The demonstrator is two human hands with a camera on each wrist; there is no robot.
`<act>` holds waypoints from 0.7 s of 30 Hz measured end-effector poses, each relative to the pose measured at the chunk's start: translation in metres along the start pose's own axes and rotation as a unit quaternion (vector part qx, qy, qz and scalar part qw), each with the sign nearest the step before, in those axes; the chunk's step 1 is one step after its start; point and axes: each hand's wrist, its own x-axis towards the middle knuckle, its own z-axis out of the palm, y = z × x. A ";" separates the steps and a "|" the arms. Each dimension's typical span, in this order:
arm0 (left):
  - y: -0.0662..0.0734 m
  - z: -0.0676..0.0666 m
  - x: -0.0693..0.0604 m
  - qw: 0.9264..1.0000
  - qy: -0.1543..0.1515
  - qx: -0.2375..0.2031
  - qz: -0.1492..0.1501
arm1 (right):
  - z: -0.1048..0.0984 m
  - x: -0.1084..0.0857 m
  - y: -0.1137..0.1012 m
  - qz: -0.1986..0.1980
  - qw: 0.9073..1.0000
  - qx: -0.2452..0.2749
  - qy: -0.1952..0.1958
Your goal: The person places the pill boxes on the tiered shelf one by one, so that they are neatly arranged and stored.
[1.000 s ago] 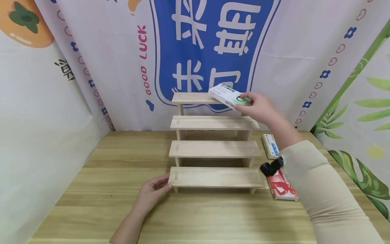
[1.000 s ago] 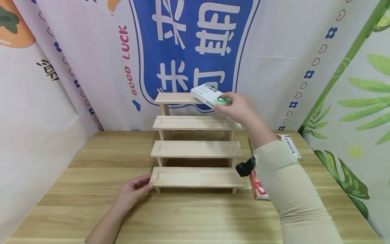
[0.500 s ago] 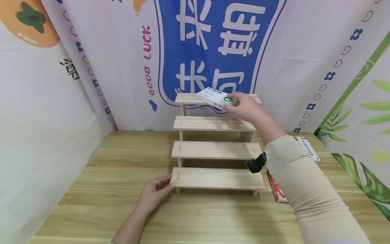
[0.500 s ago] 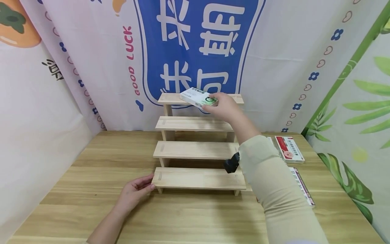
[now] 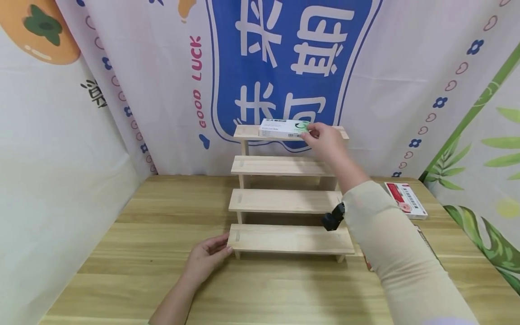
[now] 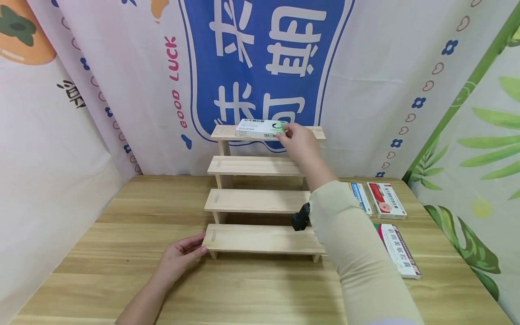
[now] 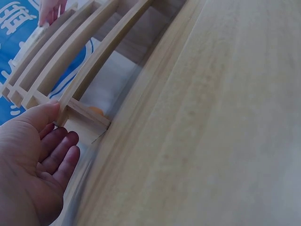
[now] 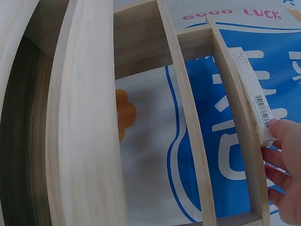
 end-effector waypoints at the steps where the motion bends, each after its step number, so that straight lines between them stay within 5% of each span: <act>1: 0.000 0.000 0.000 1.000 0.000 0.000 0.000 | 0.001 0.001 -0.001 0.000 1.000 0.003 0.000; 21: -0.002 0.000 0.000 1.000 -0.002 -0.002 0.003 | 0.015 0.007 -0.008 0.022 0.998 0.052 -0.001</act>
